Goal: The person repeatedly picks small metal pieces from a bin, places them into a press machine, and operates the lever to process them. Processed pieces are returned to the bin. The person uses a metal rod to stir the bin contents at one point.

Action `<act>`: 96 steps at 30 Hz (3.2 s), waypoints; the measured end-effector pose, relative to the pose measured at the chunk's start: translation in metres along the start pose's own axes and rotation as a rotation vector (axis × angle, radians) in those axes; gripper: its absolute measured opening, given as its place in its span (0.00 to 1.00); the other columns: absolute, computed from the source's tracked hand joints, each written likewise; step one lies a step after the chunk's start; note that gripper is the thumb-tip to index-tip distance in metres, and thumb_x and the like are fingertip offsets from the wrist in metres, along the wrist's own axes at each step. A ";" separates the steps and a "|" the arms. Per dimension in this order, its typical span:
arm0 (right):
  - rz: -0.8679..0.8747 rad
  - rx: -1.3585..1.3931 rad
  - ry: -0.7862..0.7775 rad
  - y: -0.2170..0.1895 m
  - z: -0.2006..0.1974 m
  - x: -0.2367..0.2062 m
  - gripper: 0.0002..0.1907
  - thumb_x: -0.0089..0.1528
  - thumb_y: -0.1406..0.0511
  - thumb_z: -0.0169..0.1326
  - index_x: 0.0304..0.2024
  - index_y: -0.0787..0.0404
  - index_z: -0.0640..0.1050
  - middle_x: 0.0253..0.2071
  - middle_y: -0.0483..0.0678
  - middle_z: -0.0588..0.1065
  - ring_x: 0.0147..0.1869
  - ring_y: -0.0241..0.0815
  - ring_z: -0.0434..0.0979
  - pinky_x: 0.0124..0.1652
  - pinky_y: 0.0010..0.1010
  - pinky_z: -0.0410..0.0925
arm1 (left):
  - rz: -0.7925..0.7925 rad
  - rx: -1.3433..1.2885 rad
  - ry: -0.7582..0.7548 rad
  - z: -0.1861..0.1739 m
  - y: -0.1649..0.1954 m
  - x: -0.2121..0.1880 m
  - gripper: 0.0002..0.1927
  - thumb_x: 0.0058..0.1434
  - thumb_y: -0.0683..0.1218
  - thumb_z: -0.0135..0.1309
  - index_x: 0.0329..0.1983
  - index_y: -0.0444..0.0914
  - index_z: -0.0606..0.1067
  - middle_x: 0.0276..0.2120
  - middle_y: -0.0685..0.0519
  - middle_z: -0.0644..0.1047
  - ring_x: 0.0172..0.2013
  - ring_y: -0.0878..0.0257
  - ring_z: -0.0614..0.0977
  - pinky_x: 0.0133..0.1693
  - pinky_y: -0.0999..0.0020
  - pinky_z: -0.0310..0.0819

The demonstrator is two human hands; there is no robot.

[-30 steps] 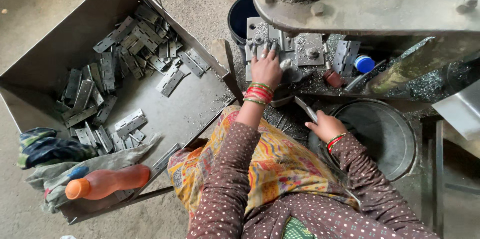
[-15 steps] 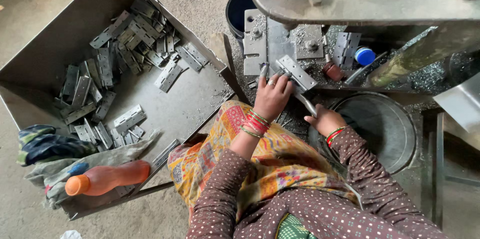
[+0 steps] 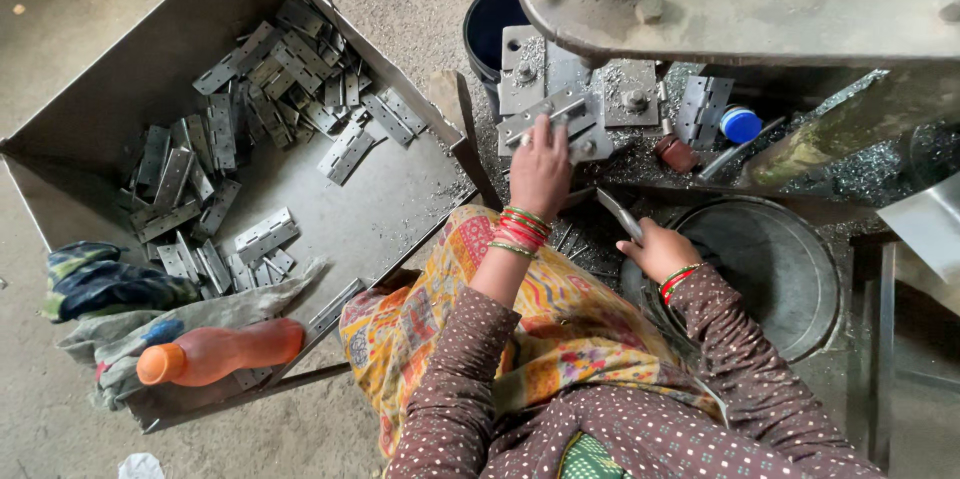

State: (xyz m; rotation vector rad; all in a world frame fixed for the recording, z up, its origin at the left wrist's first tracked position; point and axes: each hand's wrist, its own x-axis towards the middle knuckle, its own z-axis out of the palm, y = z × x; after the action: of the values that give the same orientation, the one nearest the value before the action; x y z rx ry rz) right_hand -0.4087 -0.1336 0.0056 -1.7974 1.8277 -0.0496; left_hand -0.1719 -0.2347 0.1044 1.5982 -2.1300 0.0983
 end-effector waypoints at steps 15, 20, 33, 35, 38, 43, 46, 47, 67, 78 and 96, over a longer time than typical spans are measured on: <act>0.030 -0.014 -0.009 -0.004 -0.004 0.001 0.26 0.60 0.47 0.60 0.40 0.63 0.73 0.32 0.63 0.79 0.42 0.68 0.79 0.41 0.56 0.70 | 0.045 0.062 0.035 -0.006 0.022 -0.033 0.19 0.63 0.46 0.48 0.53 0.31 0.77 0.59 0.44 0.74 0.64 0.48 0.73 0.67 0.43 0.57; 0.012 -0.027 0.014 0.004 0.001 0.001 0.25 0.59 0.47 0.59 0.39 0.63 0.73 0.32 0.62 0.79 0.41 0.68 0.79 0.41 0.55 0.71 | 0.029 0.116 0.036 0.009 0.020 -0.012 0.18 0.62 0.46 0.49 0.50 0.31 0.78 0.53 0.44 0.76 0.62 0.47 0.75 0.67 0.44 0.59; 0.018 0.013 0.146 0.029 0.088 0.003 0.23 0.62 0.51 0.54 0.48 0.63 0.71 0.34 0.64 0.79 0.40 0.68 0.80 0.40 0.56 0.72 | 0.006 0.025 0.013 0.003 0.012 -0.021 0.13 0.58 0.47 0.51 0.40 0.36 0.80 0.53 0.47 0.77 0.60 0.49 0.75 0.61 0.44 0.63; -0.027 0.044 0.180 0.027 0.075 0.003 0.28 0.60 0.53 0.55 0.54 0.66 0.69 0.34 0.66 0.78 0.37 0.70 0.79 0.37 0.58 0.71 | 0.010 0.032 0.017 0.007 0.013 -0.023 0.13 0.59 0.46 0.51 0.41 0.35 0.80 0.53 0.47 0.77 0.61 0.49 0.75 0.62 0.44 0.63; 0.024 0.015 0.060 0.026 0.047 0.002 0.23 0.60 0.52 0.57 0.43 0.64 0.72 0.33 0.67 0.78 0.40 0.71 0.78 0.41 0.59 0.70 | -0.006 0.070 -0.019 0.017 0.013 -0.018 0.14 0.63 0.47 0.49 0.43 0.35 0.80 0.53 0.46 0.77 0.62 0.48 0.74 0.62 0.43 0.62; -0.013 -0.047 0.072 0.028 0.036 0.003 0.24 0.62 0.49 0.56 0.41 0.63 0.73 0.33 0.65 0.79 0.40 0.68 0.79 0.40 0.56 0.71 | -0.052 0.168 -0.070 0.039 0.012 0.008 0.17 0.64 0.45 0.46 0.49 0.35 0.81 0.55 0.46 0.77 0.64 0.49 0.73 0.64 0.44 0.61; -0.024 0.038 0.157 0.031 0.061 -0.001 0.25 0.61 0.51 0.55 0.49 0.64 0.71 0.32 0.65 0.78 0.36 0.68 0.79 0.37 0.56 0.72 | -0.043 0.172 -0.031 0.042 0.010 0.012 0.16 0.63 0.45 0.46 0.46 0.36 0.81 0.55 0.46 0.77 0.62 0.49 0.74 0.65 0.44 0.61; -0.044 0.070 0.195 0.032 0.069 0.000 0.27 0.61 0.52 0.55 0.54 0.64 0.70 0.31 0.66 0.77 0.35 0.68 0.79 0.36 0.55 0.72 | -0.043 0.140 -0.020 0.041 0.009 0.011 0.15 0.63 0.45 0.46 0.46 0.36 0.81 0.54 0.45 0.77 0.62 0.48 0.74 0.63 0.43 0.62; 0.030 -0.052 0.131 0.029 0.071 0.001 0.23 0.64 0.49 0.52 0.48 0.61 0.71 0.33 0.63 0.78 0.38 0.69 0.80 0.39 0.57 0.71 | -0.036 0.083 -0.058 0.043 0.009 0.022 0.16 0.63 0.44 0.46 0.47 0.35 0.80 0.54 0.47 0.76 0.62 0.49 0.74 0.63 0.44 0.60; 0.004 -0.033 -0.024 0.025 0.019 0.008 0.25 0.61 0.49 0.58 0.43 0.64 0.72 0.30 0.63 0.78 0.38 0.67 0.80 0.39 0.55 0.72 | -0.070 0.008 -0.078 0.044 -0.002 0.028 0.14 0.62 0.44 0.46 0.44 0.35 0.81 0.54 0.47 0.77 0.61 0.50 0.74 0.62 0.41 0.62; 0.011 -0.170 0.113 0.012 0.022 -0.018 0.27 0.64 0.46 0.55 0.47 0.63 0.71 0.33 0.68 0.78 0.39 0.72 0.79 0.39 0.61 0.70 | -0.503 -1.323 0.242 -0.020 -0.036 -0.107 0.20 0.74 0.51 0.47 0.65 0.38 0.73 0.55 0.49 0.77 0.49 0.57 0.75 0.51 0.62 0.69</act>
State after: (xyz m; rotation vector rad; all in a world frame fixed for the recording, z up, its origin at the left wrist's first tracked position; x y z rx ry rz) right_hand -0.4119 -0.1078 -0.0112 -1.9354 1.9734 0.0092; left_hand -0.1097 -0.1440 0.0706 1.0807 -1.0237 -0.9945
